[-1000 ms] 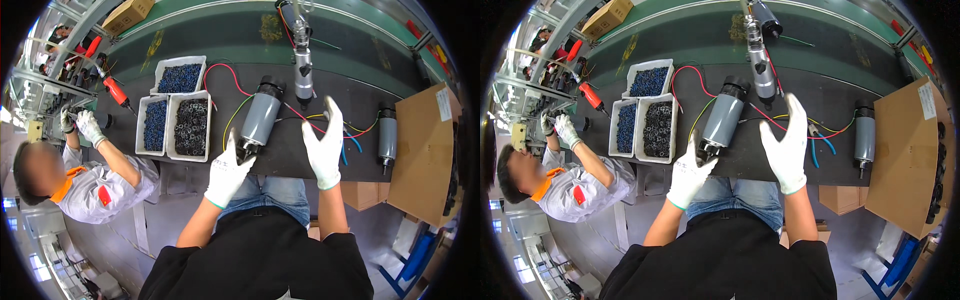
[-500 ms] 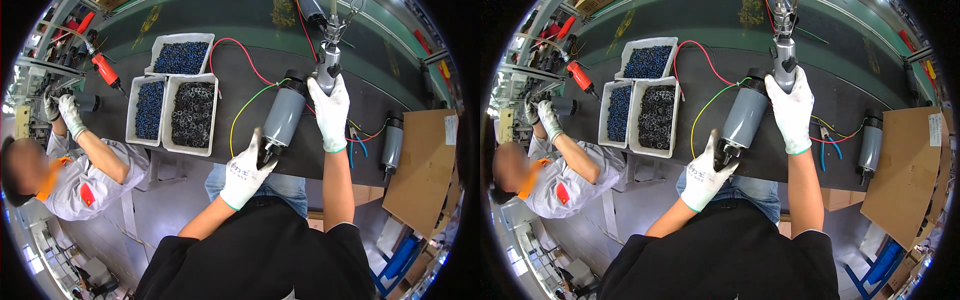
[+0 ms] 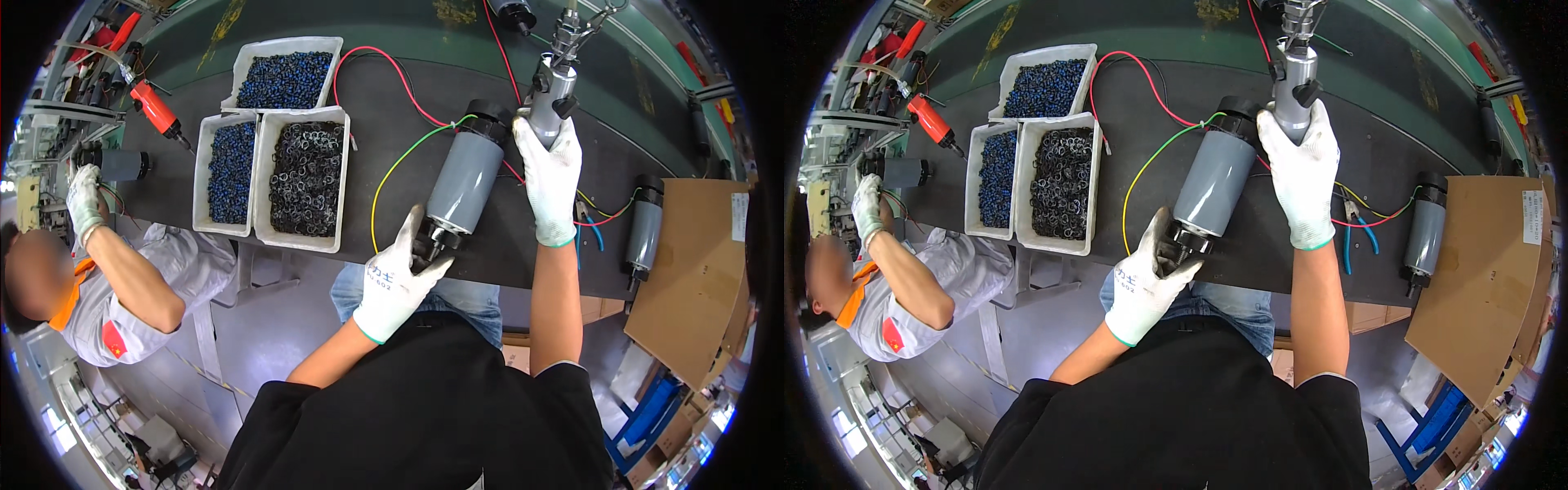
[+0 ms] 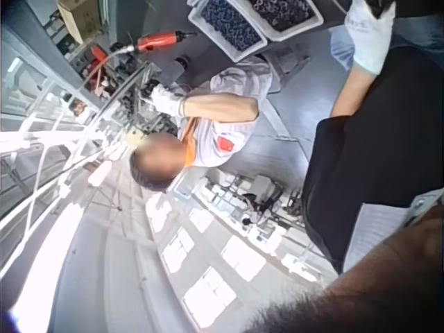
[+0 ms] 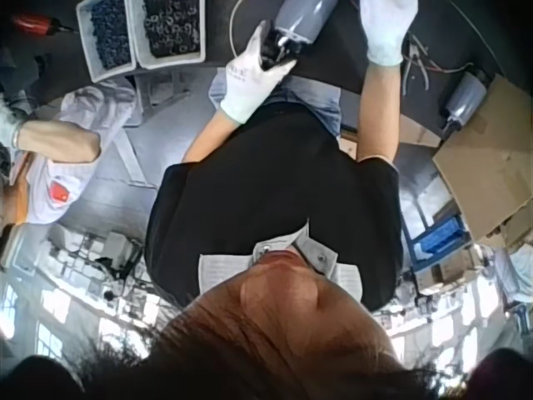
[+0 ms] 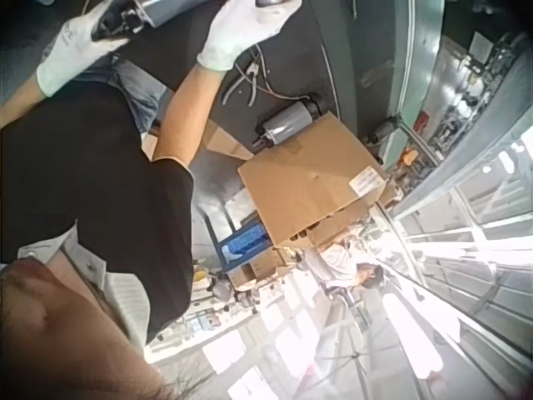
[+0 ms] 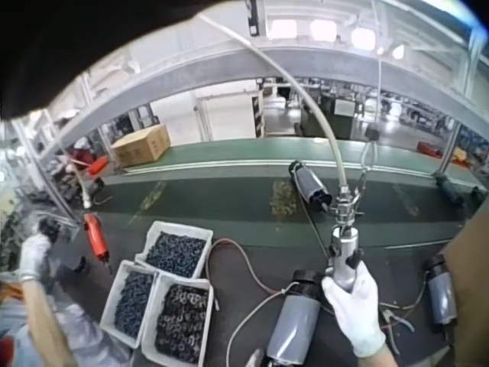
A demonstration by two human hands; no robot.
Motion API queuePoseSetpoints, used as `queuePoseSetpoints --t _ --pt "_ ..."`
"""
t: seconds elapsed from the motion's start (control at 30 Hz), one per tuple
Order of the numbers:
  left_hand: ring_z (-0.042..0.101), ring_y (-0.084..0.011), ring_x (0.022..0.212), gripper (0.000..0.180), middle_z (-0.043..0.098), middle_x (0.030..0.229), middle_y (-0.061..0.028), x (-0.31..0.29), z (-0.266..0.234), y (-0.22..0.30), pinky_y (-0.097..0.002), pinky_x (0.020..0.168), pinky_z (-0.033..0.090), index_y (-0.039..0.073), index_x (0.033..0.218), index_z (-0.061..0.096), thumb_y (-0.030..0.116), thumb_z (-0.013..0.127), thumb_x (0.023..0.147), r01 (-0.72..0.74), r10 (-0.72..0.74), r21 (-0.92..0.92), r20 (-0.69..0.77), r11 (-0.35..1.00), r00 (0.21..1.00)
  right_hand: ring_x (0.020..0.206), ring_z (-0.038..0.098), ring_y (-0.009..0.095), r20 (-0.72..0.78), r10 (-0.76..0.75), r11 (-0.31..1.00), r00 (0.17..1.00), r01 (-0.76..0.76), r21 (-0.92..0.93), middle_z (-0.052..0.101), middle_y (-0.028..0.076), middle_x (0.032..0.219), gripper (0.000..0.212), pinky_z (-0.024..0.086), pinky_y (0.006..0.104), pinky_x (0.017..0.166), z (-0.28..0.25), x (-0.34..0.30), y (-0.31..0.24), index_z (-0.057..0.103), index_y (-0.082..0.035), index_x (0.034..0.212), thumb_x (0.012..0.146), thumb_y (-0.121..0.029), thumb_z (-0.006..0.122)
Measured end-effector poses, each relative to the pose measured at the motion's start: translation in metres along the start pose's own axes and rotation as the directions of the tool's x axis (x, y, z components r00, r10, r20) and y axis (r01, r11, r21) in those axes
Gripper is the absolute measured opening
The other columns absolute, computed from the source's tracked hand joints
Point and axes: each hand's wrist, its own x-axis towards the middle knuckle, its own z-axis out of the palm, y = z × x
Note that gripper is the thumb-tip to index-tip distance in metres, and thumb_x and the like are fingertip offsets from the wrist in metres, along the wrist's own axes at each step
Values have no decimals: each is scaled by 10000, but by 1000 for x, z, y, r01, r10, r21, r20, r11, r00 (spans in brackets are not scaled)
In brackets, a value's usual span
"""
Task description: Assembling components and wiring for small electric motors on a production line.
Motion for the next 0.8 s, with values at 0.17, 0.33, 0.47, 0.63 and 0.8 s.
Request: queuePoseSetpoints --t 0.17,0.33,0.47,0.63,0.8 --pt "726 -213 703 866 726 869 -139 3 0 -1 -350 667 586 -5 1597 373 257 802 891 27 -29 52 33 998 999 918 628 63 0 24 1000 1000 -24 5 685 12 1057 279 531 232 837 -1 0 0 623 -21 1254 988 22 695" --pt "695 -157 666 798 733 942 -141 2 0 -6 -309 610 562 3 1634 292 225 700 985 188 -165 -167 142 968 976 915 634 68 2 3 1000 1000 -3 -15 688 20 1058 278 538 233 828 -3 -2 0 621 -13 1255 989 22 695" --pt "656 -128 627 726 730 1005 -150 -1 1 -5 -257 556 517 30 1669 192 203 562 1069 518 -318 -641 410 566 855 913 636 70 -1 -9 993 1000 9 -114 688 25 1060 275 539 230 821 -5 0 -3 619 -7 1253 990 21 694" --pt "645 -104 628 603 682 1035 -88 -4 11 -11 -223 501 464 68 1647 275 196 507 1106 464 -288 -761 368 453 884 816 632 69 -53 -42 993 998 36 -112 710 49 932 358 547 273 756 -3 1 3 662 13 1200 928 -179 794" --pt "708 -211 686 645 701 1083 -180 6 -14 3 -325 621 564 27 1622 297 241 571 1079 319 -235 -347 263 882 936 843 657 99 -40 -14 996 999 10 -94 729 57 953 416 561 295 787 -7 3 -3 661 14 1230 911 -210 807"
